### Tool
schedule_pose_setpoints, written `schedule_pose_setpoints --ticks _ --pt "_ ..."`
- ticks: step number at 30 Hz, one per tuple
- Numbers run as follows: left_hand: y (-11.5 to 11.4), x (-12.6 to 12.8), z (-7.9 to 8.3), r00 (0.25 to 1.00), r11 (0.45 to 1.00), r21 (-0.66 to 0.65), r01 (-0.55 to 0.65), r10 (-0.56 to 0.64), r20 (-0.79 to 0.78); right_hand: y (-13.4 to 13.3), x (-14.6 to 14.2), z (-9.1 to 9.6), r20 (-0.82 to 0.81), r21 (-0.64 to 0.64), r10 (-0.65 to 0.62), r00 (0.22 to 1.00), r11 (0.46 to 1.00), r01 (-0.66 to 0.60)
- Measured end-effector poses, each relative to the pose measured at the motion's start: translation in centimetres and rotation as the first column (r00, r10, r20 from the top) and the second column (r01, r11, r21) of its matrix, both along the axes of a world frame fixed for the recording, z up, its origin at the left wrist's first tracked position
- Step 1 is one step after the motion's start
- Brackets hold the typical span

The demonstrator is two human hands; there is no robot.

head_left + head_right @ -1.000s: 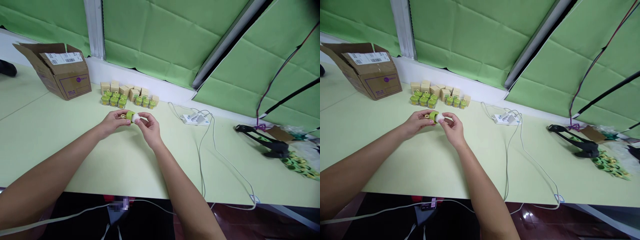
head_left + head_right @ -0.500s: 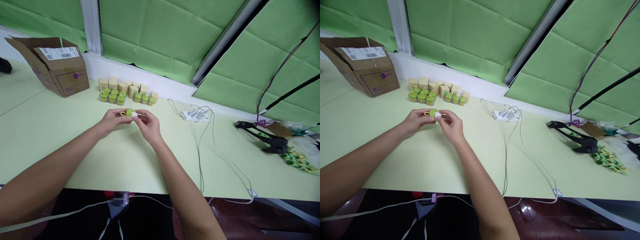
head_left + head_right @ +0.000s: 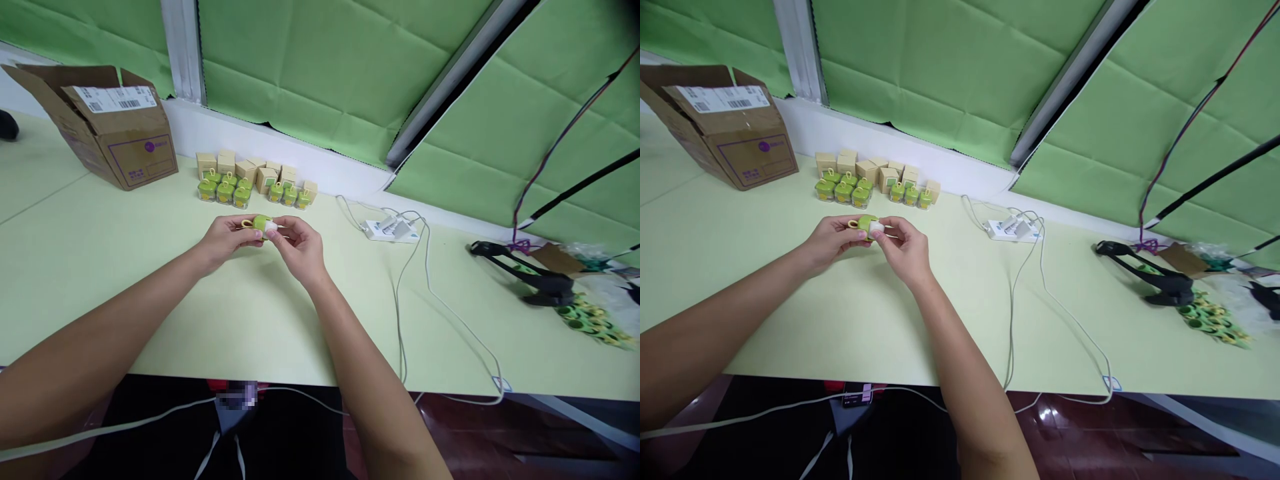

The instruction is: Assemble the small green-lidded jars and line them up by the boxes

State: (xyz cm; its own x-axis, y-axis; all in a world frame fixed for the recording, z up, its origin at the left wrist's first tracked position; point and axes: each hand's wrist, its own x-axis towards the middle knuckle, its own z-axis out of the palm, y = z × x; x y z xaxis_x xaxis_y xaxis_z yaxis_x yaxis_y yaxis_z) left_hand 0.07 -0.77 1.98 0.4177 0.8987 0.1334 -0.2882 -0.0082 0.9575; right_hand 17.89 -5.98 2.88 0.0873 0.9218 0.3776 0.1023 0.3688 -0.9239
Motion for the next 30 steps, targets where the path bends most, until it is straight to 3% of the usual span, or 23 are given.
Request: schedule_pose_setpoints --ticks 15,30 --pt "-0.24 -0.17 0.39 0.999 0.999 -0.015 0.037 -0.038 -0.012 -0.08 -0.27 -0.49 0.006 0.067 -0.045 0.999 0.997 0.044" --pt "-0.32 -0.16 0.5 0.998 0.998 -0.026 0.051 -0.052 -0.035 -0.66 -0.59 0.14 -0.013 0.022 -0.059 0.998 0.998 0.059"
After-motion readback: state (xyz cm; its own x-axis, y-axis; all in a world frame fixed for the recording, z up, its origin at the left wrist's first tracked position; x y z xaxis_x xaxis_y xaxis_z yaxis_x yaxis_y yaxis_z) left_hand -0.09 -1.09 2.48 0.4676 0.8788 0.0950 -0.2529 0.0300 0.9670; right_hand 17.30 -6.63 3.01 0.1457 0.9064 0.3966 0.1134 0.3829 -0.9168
